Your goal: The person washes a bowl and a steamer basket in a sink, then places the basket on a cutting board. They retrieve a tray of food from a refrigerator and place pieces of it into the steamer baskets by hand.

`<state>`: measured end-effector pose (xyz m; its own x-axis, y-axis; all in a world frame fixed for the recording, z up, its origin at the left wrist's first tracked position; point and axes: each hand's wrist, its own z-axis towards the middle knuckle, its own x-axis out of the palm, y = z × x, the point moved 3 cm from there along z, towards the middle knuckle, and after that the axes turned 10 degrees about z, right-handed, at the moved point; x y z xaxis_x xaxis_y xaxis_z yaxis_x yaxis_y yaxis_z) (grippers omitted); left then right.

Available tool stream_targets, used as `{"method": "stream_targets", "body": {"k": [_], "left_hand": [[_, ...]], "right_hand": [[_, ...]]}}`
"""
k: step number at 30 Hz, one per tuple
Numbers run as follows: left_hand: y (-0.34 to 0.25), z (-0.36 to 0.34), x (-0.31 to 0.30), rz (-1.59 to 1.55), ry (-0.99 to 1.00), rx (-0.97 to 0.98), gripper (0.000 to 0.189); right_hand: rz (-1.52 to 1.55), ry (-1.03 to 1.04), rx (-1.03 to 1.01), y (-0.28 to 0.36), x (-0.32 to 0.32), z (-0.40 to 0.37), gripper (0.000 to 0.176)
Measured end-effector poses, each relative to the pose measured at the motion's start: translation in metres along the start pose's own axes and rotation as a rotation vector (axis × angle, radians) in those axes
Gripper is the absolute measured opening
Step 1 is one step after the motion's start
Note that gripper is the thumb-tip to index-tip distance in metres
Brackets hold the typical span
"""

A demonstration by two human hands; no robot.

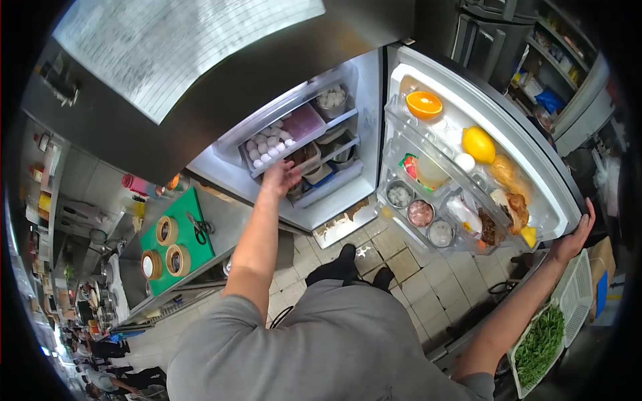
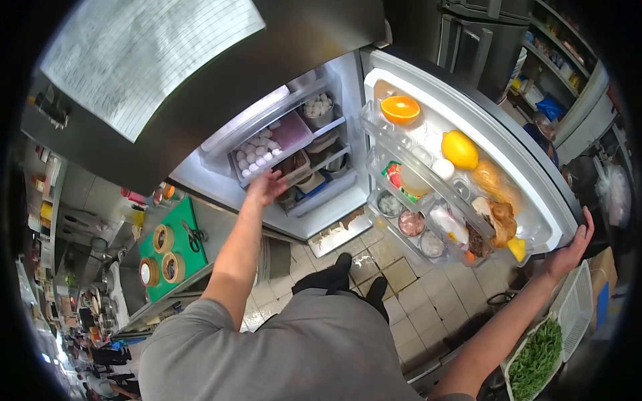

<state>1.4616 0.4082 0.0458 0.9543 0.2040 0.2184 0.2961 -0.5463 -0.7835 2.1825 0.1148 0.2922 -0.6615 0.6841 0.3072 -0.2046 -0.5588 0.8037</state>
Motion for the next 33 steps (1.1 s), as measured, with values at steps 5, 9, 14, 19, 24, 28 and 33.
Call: {"method": "stream_targets", "body": {"k": [5, 9, 14, 19, 24, 28, 33], "left_hand": [[0.052, 0.050, 0.013, 0.715, -0.310, 0.142, 0.032], [0.011, 0.068, 0.024, 1.297, -0.606, 0.209, 0.047], [0.010, 0.110, 0.022, 1.342, -0.702, -0.094, 0.052], [0.033, 0.121, 0.013, 0.934, -0.830, 0.253, 0.045], [0.092, 0.028, 0.021, 0.177, -0.123, 0.156, 0.031], [0.123, -0.081, -0.011, -0.084, 0.050, 0.072, 0.039], [0.118, -0.210, -0.106, -0.176, -0.088, 0.032, 0.039]], "right_hand": [[-0.017, -0.051, -0.043, -0.020, -0.005, 0.029, 0.044], [0.115, -0.063, 0.043, -0.036, -0.024, 0.035, 0.047], [0.090, -0.051, 0.087, -0.034, -0.032, 0.037, 0.048], [0.077, -0.037, 0.076, -0.034, -0.029, 0.035, 0.049], [0.098, -0.052, 0.096, -0.025, -0.011, 0.029, 0.052], [-0.062, -0.050, 0.023, -0.040, -0.030, 0.038, 0.061], [-0.107, -0.010, -0.238, -0.021, 0.007, 0.019, 0.057]]}}
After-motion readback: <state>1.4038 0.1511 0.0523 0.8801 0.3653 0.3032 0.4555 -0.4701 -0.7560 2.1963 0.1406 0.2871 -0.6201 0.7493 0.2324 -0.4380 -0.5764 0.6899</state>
